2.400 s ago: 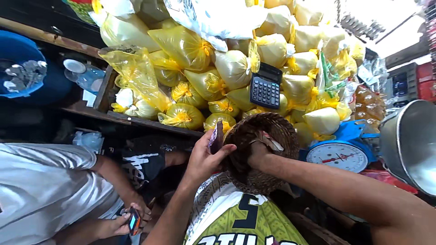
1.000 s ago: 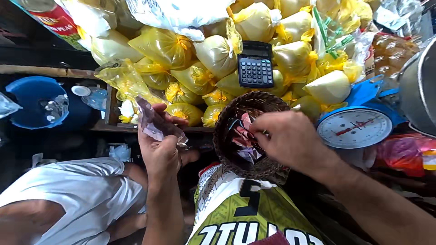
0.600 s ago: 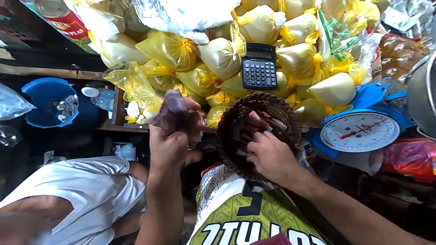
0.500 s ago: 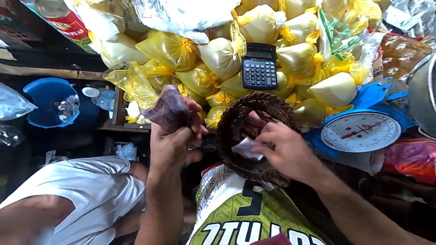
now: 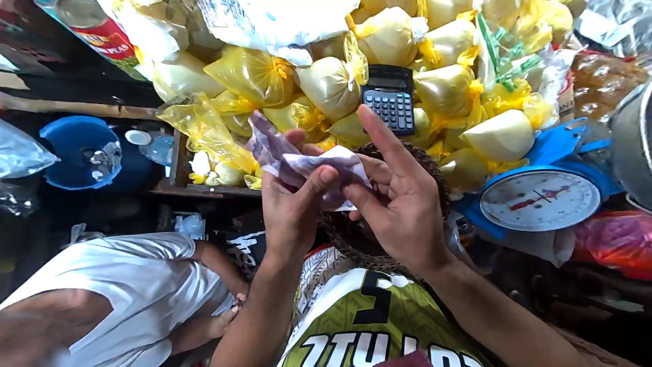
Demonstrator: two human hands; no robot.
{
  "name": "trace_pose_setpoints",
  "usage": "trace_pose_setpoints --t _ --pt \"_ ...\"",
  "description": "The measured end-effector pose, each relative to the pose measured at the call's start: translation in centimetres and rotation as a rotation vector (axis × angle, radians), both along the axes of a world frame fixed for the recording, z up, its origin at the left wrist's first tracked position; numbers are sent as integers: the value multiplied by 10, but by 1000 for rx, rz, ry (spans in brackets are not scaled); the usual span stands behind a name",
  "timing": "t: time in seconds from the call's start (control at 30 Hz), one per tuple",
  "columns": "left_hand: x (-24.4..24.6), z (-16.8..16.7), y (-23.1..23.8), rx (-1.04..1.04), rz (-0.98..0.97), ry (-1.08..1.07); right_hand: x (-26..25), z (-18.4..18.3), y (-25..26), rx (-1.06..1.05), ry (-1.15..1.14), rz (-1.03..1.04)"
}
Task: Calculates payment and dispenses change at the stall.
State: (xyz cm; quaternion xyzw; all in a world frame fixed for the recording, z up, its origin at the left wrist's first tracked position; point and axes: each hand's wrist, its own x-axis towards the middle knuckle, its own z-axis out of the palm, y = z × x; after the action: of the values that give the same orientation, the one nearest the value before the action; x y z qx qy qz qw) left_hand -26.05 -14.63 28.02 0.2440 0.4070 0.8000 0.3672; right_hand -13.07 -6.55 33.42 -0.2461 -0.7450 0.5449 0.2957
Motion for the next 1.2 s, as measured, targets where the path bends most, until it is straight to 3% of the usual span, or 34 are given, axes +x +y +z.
trace_pose_setpoints --t 0.27,0.33,0.4,0.5,0.6,0.67,0.83,1.0,1.1,1.2 --pt "0 -7 -5 -59 -31 -160 -5 -13 -6 -202 85 129" --pt "-7 -10 -4 -67 33 -127 4 -13 -5 -136 17 104" --pt "-20 -11 -8 -56 81 -54 25 -14 1 76 -158 -7" --pt "-39 -6 -13 -17 133 32 52 -29 9 503 -770 -94" --pt "-43 -6 -10 65 116 92 46 -53 4 548 -1257 -35" --pt "-36 -4 -5 79 89 85 35 -67 2 546 -1361 -57" --pt "-26 -8 1 46 -20 0 28 -83 1 539 -1245 -138" --pt "-36 -9 -7 -21 -41 67 62 -56 11 358 -939 -124" --pt "-41 -3 -12 -139 -119 320 77 -41 16 312 -793 -109" --pt "-29 5 -14 -387 -194 783 80 -28 15 255 -669 -84"
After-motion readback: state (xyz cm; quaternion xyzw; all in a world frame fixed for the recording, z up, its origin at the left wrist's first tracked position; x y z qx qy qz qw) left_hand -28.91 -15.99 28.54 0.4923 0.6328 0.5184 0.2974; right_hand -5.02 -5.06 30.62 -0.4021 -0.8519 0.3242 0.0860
